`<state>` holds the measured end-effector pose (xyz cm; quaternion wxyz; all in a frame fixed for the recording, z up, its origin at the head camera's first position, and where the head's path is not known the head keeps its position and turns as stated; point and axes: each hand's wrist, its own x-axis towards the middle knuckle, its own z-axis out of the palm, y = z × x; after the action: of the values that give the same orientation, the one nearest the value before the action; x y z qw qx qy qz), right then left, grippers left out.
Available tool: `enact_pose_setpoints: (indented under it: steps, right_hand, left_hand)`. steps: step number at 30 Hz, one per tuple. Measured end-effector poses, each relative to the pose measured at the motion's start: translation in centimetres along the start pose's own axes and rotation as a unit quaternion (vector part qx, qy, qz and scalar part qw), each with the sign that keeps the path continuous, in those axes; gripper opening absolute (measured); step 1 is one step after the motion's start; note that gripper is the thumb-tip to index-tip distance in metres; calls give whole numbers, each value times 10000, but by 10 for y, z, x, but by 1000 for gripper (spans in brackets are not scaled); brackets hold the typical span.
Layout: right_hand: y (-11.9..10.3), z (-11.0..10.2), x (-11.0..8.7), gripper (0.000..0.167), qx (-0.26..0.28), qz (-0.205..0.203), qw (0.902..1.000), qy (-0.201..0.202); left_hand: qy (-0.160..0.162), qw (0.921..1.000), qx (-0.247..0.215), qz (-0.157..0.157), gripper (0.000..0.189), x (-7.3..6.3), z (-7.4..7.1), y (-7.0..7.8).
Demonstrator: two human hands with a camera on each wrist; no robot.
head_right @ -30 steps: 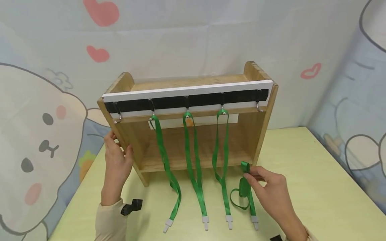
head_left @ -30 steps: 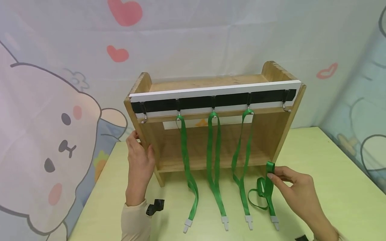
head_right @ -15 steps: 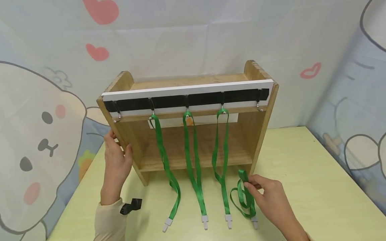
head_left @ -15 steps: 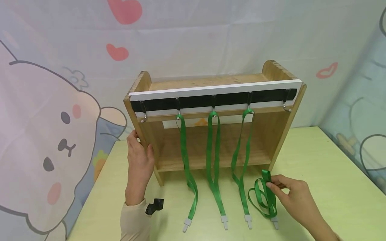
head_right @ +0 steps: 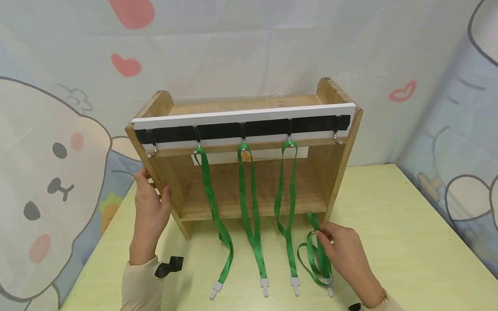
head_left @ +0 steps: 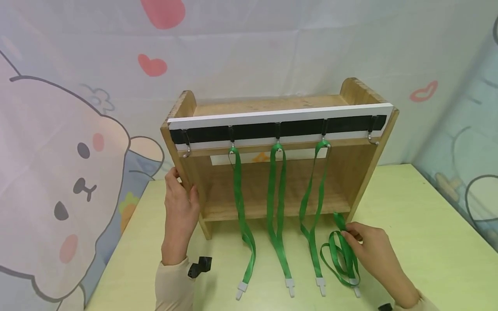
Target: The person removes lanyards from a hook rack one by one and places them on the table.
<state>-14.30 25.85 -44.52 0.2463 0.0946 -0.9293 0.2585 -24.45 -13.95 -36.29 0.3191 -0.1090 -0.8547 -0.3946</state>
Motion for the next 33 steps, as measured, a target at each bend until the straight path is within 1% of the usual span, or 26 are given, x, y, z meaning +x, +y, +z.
enact_pose_setpoints:
  steps: [7,12,16,22,27,33]
  right_hand:
    - [8,10,-2,7,-26,359,9982,-469]
    - [16,17,-2,5,-94,479,9951,-856]
    - [19,21,-2,7,-189,558,9928,-1043]
    - [17,26,1,3,-14,602,9874,-1462]
    - [18,26,1,6,-105,673,9862,-1511]
    - [20,26,0,9,-195,633,9841,-1646]
  left_hand:
    - [-24,10000,-69,45,54,0,0,2]
    - [29,9999,-65,74,53,1,2,4]
    - [6,10000,-65,37,53,1,2,3]
    - [81,10000,-21,48,54,0,-1,0]
    - [49,10000,-46,74,53,0,1,-2]
    - [39,10000,-39,21,53,-1,1,0]
